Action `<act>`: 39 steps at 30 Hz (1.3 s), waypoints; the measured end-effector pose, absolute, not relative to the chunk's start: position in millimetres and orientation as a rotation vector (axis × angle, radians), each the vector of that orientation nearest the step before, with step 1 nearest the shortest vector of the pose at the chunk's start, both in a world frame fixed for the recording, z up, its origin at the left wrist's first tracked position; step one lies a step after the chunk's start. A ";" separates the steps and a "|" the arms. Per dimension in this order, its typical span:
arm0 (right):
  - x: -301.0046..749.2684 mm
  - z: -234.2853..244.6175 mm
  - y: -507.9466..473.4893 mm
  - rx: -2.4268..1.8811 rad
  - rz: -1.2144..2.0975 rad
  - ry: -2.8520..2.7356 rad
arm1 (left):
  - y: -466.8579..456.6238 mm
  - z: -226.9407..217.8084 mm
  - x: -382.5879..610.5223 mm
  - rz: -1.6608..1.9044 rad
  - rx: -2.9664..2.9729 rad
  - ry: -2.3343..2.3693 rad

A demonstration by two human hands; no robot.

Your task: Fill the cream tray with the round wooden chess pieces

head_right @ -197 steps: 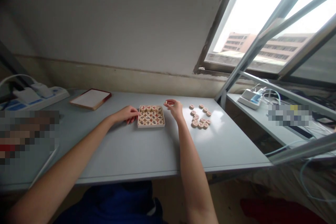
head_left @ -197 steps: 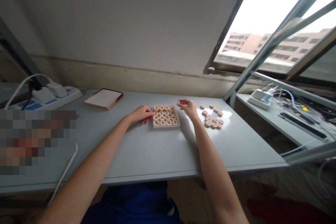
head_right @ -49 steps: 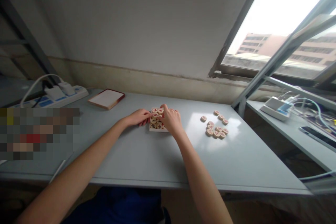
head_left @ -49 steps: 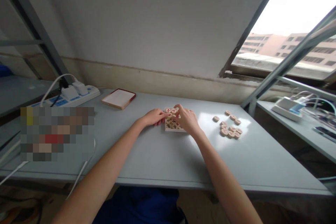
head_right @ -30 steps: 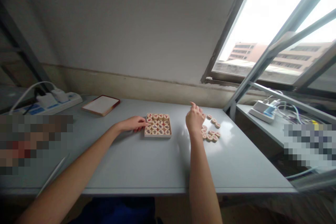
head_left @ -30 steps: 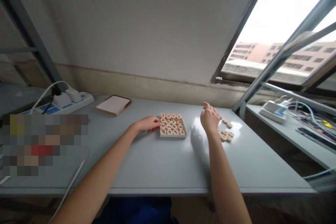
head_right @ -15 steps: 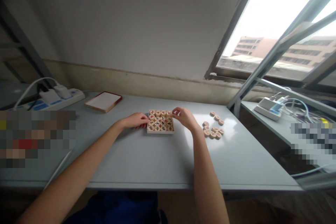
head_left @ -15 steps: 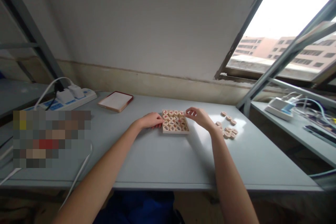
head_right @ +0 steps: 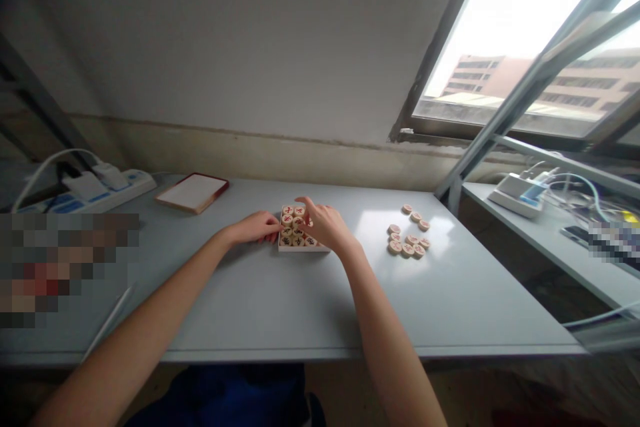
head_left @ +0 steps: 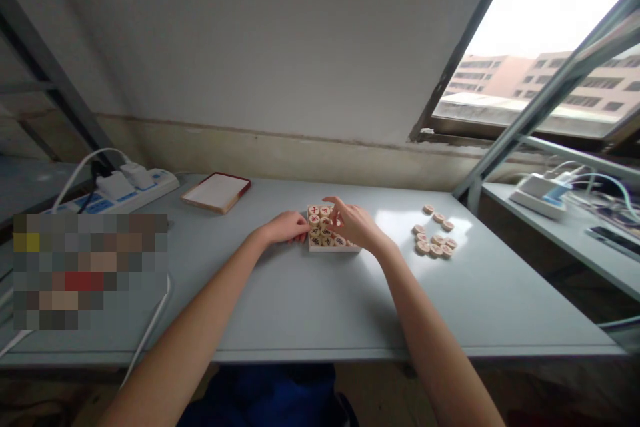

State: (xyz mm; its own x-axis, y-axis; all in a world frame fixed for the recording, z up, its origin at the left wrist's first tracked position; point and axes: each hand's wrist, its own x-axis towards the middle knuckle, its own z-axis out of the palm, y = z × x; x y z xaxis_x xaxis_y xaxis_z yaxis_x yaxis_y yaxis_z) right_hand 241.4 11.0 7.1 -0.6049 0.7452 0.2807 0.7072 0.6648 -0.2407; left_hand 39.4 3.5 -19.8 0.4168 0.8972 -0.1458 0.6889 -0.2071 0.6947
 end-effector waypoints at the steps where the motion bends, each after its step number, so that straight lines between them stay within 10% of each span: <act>1: 240.4 5.4 10.4 -1.171 0.145 -2.516 | 4.3 -20.6 39.0 0.386 1.964 1.338; 9: 261.7 7.8 20.1 -1.263 0.194 -2.478 | 6.3 -21.2 36.3 0.401 1.877 1.241; 20: 366.4 -41.5 57.3 -2.489 -0.343 -1.283 | 3.9 -17.9 39.2 0.433 1.835 1.231; 39: 367.4 -36.8 55.3 -2.349 -0.300 -1.423 | 11.2 -29.8 35.5 0.507 1.766 1.231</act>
State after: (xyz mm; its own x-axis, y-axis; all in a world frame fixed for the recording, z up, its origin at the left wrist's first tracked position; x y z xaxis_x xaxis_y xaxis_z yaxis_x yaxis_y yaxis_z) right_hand 367.4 55.3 -36.8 0.4655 0.8046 0.3687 0.8850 -0.4175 -0.2062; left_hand 35.5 11.2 -29.8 0.4207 0.8940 -0.1542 0.5266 -0.1022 0.8439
